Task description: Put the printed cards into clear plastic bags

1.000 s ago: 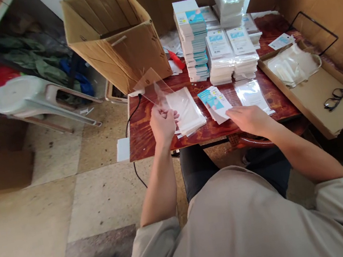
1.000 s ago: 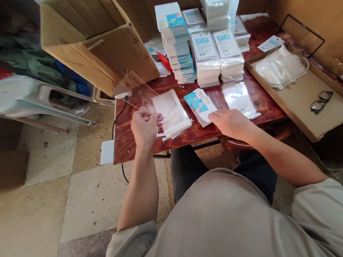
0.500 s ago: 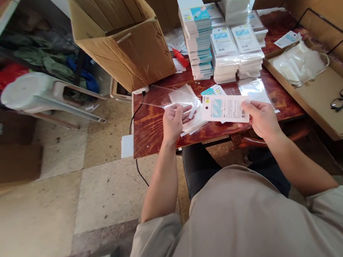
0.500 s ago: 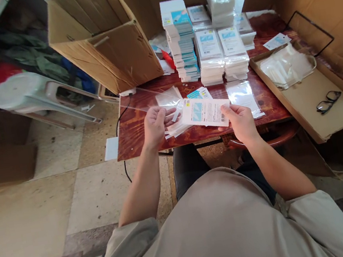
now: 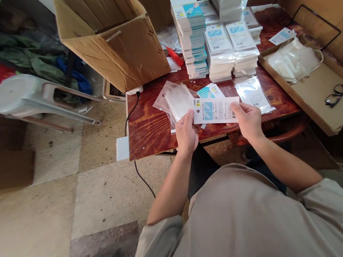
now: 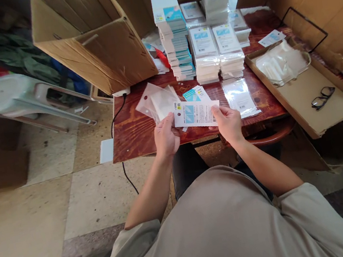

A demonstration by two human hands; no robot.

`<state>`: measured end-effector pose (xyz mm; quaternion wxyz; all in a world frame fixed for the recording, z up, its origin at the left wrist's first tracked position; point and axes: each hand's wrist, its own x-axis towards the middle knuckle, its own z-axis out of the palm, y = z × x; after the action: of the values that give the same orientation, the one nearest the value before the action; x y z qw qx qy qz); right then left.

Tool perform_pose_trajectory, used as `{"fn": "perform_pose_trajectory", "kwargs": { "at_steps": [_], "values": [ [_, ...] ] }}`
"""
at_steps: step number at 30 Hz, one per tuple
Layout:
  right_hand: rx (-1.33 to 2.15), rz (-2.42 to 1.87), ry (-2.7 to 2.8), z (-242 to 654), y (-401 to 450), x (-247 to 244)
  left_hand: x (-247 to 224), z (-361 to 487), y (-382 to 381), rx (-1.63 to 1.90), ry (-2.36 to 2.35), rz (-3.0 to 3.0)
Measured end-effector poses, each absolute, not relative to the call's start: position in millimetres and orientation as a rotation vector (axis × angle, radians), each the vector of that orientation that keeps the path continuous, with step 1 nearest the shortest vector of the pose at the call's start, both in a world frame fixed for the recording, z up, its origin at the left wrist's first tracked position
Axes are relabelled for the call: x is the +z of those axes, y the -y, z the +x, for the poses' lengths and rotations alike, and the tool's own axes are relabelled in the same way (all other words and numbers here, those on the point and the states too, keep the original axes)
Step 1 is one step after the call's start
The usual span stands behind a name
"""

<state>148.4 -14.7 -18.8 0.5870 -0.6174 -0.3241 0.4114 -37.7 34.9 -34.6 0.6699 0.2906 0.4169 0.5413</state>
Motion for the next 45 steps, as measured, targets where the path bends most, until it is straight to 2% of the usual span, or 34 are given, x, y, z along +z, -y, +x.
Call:
{"fn": "perform_pose_trajectory", "kwargs": {
  "at_steps": [5,10,14,18,20,26,33,38,43,45],
  "values": [
    [0.716,-1.413,0.793,144.1,15.9,-27.2,-34.2,-37.0,-28.5,1.216,-0.859,0.616],
    [0.645,-1.406,0.754,127.9,21.0,-29.3,-32.4,-33.7,-20.4,1.222,-0.833,0.602],
    [0.836,-1.312,0.742,120.8,21.1,-28.7,-29.9,-35.4,-19.4,1.289,-0.855,0.584],
    [1.370,-1.081,0.795,130.0,18.1,-20.7,-34.1,-43.8,-17.8,1.203,-0.893,0.641],
    [1.523,-1.030,0.828,131.0,19.4,-15.2,-37.7,-45.2,-15.0,1.150,-0.915,0.709],
    [1.319,-1.217,0.865,113.9,33.9,-9.2,-35.9,-41.0,-15.2,1.363,-1.009,0.652],
    [1.101,-1.185,0.728,94.8,43.7,-33.4,-34.2,-19.6,-0.1,1.580,-1.035,0.643],
    [1.217,-1.147,0.766,94.5,37.2,-41.1,-43.2,-13.0,15.4,1.556,-1.020,0.724],
    [1.238,-1.224,0.762,111.0,36.9,-36.5,-51.2,-30.1,2.3,1.463,-1.032,0.763],
    [1.346,-1.213,0.833,120.6,42.1,-34.7,-52.0,-36.4,-3.9,1.478,-1.028,0.743]
  ]
}}
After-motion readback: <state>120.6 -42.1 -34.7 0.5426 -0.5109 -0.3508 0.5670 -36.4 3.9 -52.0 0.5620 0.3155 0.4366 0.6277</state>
